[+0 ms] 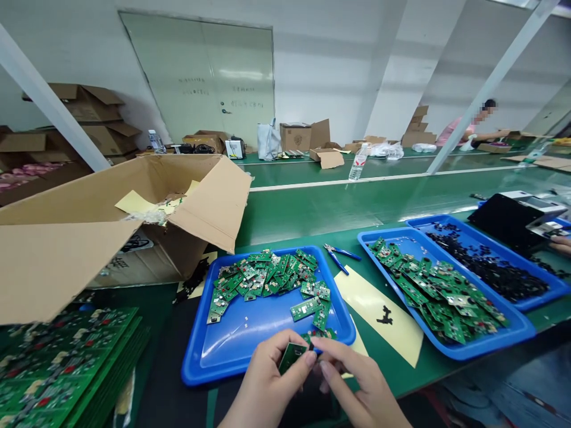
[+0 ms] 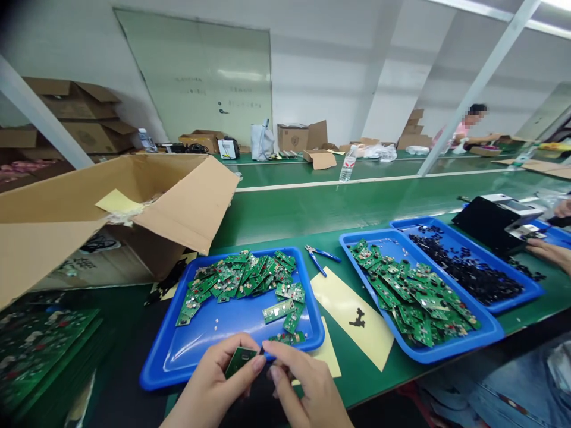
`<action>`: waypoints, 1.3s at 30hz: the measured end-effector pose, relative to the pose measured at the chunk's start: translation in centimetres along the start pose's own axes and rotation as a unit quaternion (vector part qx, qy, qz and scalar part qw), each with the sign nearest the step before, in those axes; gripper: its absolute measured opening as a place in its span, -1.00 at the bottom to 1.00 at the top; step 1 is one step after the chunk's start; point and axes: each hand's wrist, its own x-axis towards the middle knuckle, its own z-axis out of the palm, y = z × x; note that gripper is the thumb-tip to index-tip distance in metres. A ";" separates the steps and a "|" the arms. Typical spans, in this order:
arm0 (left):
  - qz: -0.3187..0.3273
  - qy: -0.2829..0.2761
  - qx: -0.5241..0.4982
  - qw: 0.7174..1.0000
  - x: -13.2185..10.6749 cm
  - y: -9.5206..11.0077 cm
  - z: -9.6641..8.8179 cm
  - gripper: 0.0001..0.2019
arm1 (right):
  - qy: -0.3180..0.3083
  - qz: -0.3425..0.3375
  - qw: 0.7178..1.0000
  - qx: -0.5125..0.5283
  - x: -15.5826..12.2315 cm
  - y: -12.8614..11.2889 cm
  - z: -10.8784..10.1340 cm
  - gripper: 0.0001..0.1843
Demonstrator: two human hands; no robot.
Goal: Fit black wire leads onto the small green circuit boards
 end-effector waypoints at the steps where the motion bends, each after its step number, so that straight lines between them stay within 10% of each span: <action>1: 0.000 0.003 0.010 1.000 -0.3 -0.1 0.1 -0.74 | -0.002 0.002 1.000 -0.014 -0.1 0.0 -0.2 -0.66; 9: -0.025 0.077 0.013 0.997 -2.8 -0.3 0.7 -0.76 | 0.167 0.044 0.977 -0.124 -0.7 -0.3 -2.5 -0.64; 15: -0.014 0.048 -0.022 0.999 -3.6 -0.4 1.2 -0.69 | 0.034 -0.074 0.994 -0.078 -0.4 -2.8 -1.6 -0.83; 26: -0.033 0.092 -0.091 0.991 -3.7 -0.8 -0.1 -0.61 | 0.151 -0.089 0.964 -0.201 -1.0 -3.1 -2.4 -0.87; 39: -0.033 0.071 -0.131 0.988 -5.9 0.5 1.9 -0.73 | 0.136 -0.199 0.956 -0.166 0.0 -5.5 0.8 -0.85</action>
